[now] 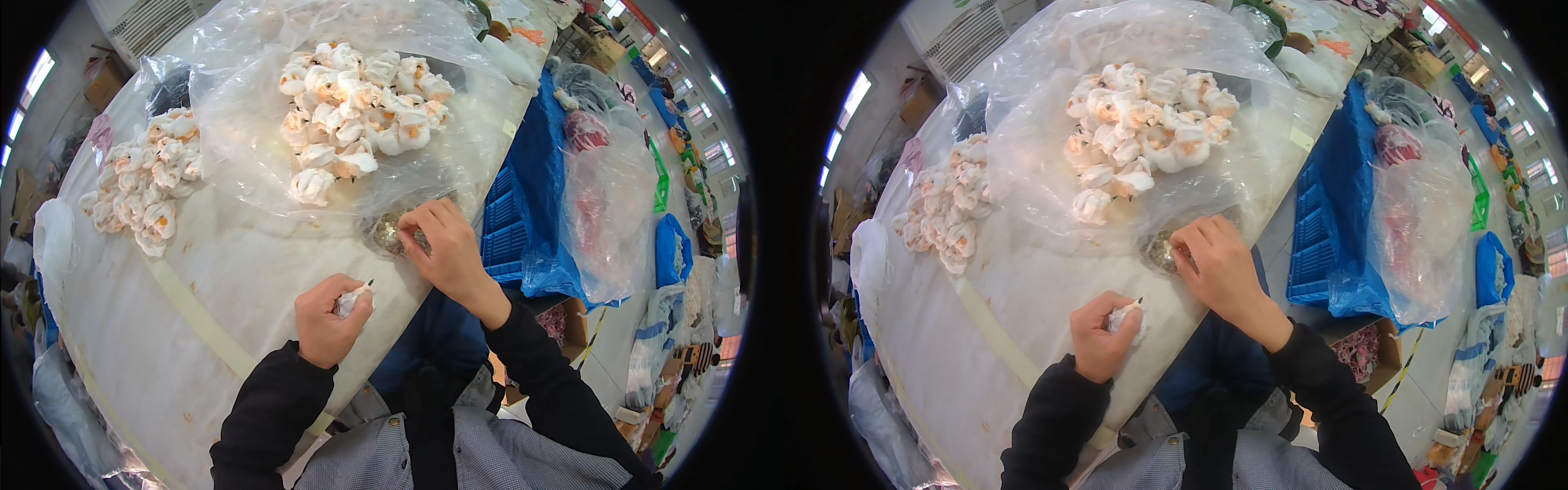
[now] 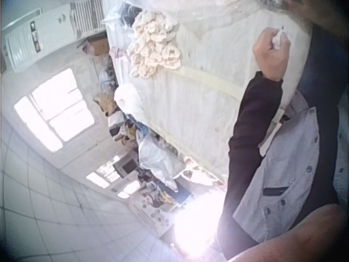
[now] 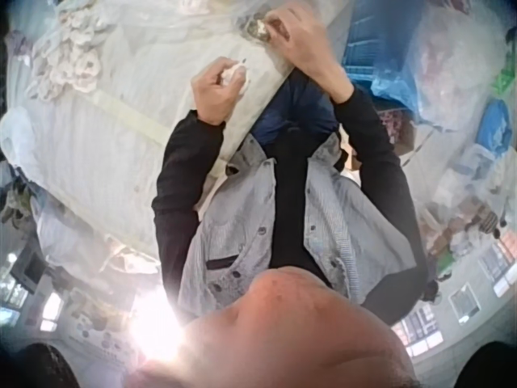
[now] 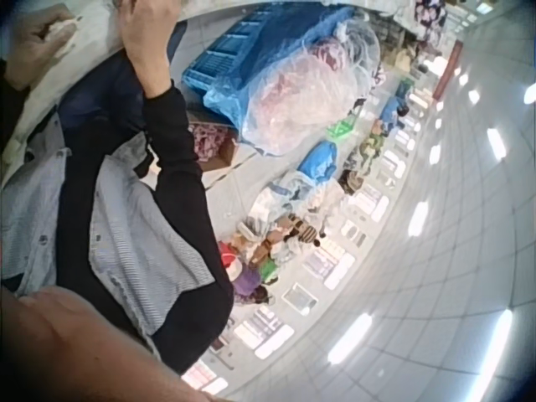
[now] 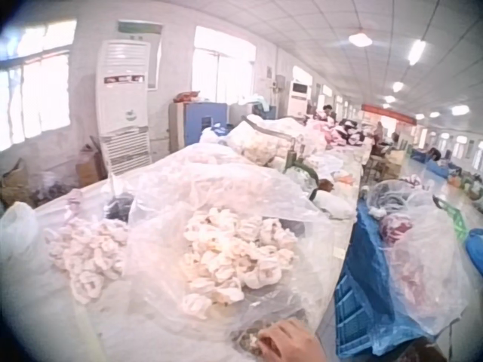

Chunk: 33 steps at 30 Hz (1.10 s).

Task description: The person assembles small white plush duck toys by hand, inserting small components into each unit and placing finished items into a pile on the table. The person handles the toys one at a time, repeatedly picking up a unit, inserting a small part, and setting it down.

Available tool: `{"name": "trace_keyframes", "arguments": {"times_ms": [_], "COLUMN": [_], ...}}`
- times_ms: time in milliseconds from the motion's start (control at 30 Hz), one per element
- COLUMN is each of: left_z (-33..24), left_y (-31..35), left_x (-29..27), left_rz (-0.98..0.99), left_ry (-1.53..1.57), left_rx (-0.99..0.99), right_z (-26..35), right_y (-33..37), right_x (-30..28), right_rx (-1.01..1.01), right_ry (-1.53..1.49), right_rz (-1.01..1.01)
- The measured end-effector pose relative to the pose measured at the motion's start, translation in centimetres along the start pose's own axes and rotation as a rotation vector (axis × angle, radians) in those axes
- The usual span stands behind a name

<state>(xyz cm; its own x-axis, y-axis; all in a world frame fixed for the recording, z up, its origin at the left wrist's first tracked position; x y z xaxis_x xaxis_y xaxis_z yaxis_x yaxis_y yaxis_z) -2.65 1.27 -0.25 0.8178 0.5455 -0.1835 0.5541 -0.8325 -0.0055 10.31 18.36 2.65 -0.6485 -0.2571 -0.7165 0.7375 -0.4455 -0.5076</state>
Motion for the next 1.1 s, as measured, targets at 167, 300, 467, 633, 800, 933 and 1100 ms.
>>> {"name": "trace_keyframes", "arguments": {"times_ms": [167, 300, 467, 633, 800, 933, 1100], "left_z": [-0.3, -0.3, 0.1, -0.3, -0.1, 0.1, 0.1], "left_y": [-0.1, 0.0, 0.0, 0.0, 0.0, 0.0, 0.0], "left_x": [0.2, 0.1, 0.0, 0.0, 0.0, 0.1, 0.0], "left_rz": [-0.007, 0.003, 0.000, 0.004, 0.006, 0.003, -0.028], "left_ry": [-0.013, -0.006, 0.007, -0.003, 0.001, 0.004, 0.004], "left_rx": [0.014, 0.006, 0.029, 0.034, 0.014, 0.011, 0.023], "right_z": [0.4, -0.2, 0.7, 0.7, 0.6, 0.7, 1.5], "right_y": [-0.3, 0.1, -0.9, -1.2, -1.0, -0.7, -0.1], "right_x": [0.1, 0.6, 0.9, 1.5, 1.9, 1.7, 1.0], "right_rx": [-0.110, -0.128, 0.010, 0.051, -0.013, -0.030, -0.174], "right_ry": [0.139, 0.209, 0.446, 0.467, 0.328, 0.260, 0.173], "right_rz": [0.015, 0.032, 0.140, 0.192, 0.187, 0.150, -0.001]}}
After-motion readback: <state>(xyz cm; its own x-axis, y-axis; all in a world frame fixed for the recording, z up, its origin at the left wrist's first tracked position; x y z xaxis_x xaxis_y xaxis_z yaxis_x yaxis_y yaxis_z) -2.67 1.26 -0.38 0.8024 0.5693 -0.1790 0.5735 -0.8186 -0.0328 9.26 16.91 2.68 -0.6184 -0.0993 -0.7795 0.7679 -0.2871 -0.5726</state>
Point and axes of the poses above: each hand's wrist, its own y-axis away from the middle knuckle, its own x-axis out of the palm, z = x × y, the point moved 3 cm from there along -y, towards the middle knuckle, and after that the axes turned 5 degrees about -x, right-handed, at the moved point
